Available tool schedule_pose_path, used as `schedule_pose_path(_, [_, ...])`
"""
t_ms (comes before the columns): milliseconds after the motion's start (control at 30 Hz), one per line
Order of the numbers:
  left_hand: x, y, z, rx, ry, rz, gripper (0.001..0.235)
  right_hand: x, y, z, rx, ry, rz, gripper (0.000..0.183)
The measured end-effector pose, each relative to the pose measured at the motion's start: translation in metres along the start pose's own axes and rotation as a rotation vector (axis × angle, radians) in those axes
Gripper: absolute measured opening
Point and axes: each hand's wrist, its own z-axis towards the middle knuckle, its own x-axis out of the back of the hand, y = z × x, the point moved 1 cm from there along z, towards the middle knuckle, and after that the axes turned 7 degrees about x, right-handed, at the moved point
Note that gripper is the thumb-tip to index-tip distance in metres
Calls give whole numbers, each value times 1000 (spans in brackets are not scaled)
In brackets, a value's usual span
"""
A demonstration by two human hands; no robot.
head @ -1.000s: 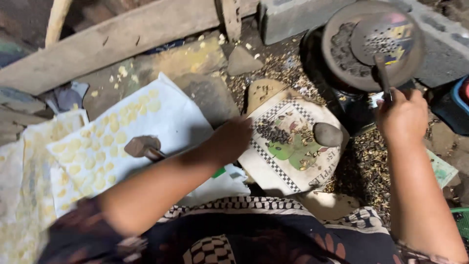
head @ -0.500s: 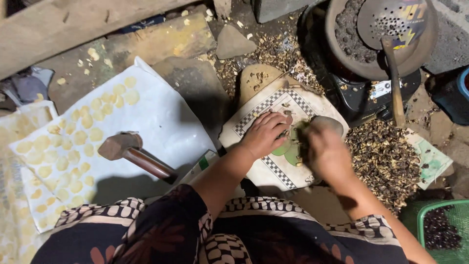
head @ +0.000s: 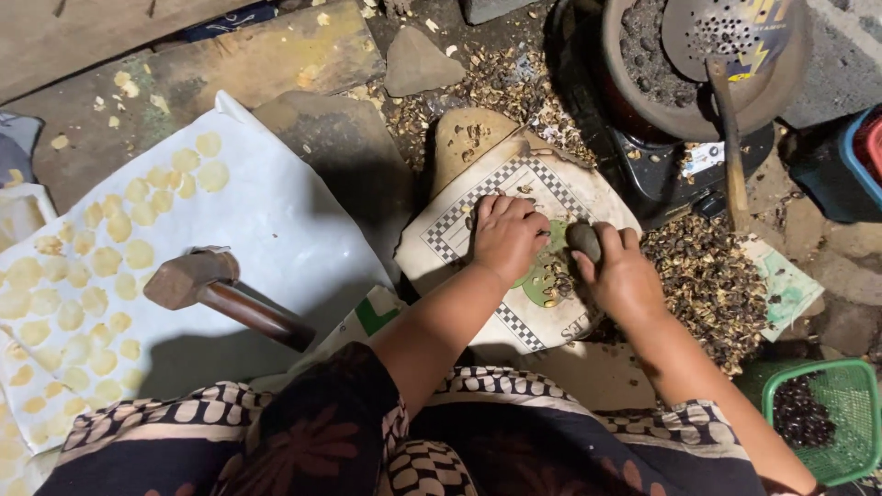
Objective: The person sits on the floor and uses a stone pestle to crush dark seeds on a patterned cloth. They then use a hammer to flatten pale yellow slices on a white sheet, repeating the process of crushing seeds and flattening slices throughout the video.
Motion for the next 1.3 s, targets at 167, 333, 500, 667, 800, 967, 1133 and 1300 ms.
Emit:
schedule_pose_path(167, [25,-11,1,6,-121,101,43,0,-21,18,-8,30,146,55])
schedule_pose_path(333, [35,-36,-6,-40,-13,-27,30,-13,-32,19,92,16,77,53])
schedule_pose_path(500, [35,-34,-9,1,-64,-34,31,44,-37,17,-215,159,426,47])
schedule_pose_path(667, [42,-21,0,43,-131,11,38,31,-12,28,-193,174,412,47])
schedule_pose_path(800, [38,-20,-1,46,-123,41,26,11,-37,39,-53,129,257,52])
schedule_pose_path(967, [22,-22,-1,45,-98,89,34,1,-36,43,3,22,122,56])
schedule_pose_path(1133, [30,-30,-4,37,-18,35,27,1,-40,27,-215,20,294,48])
schedule_pose_path(1300, [34,-35,-3,18,-10,10,24,-22,-11,40,-308,16,314,49])
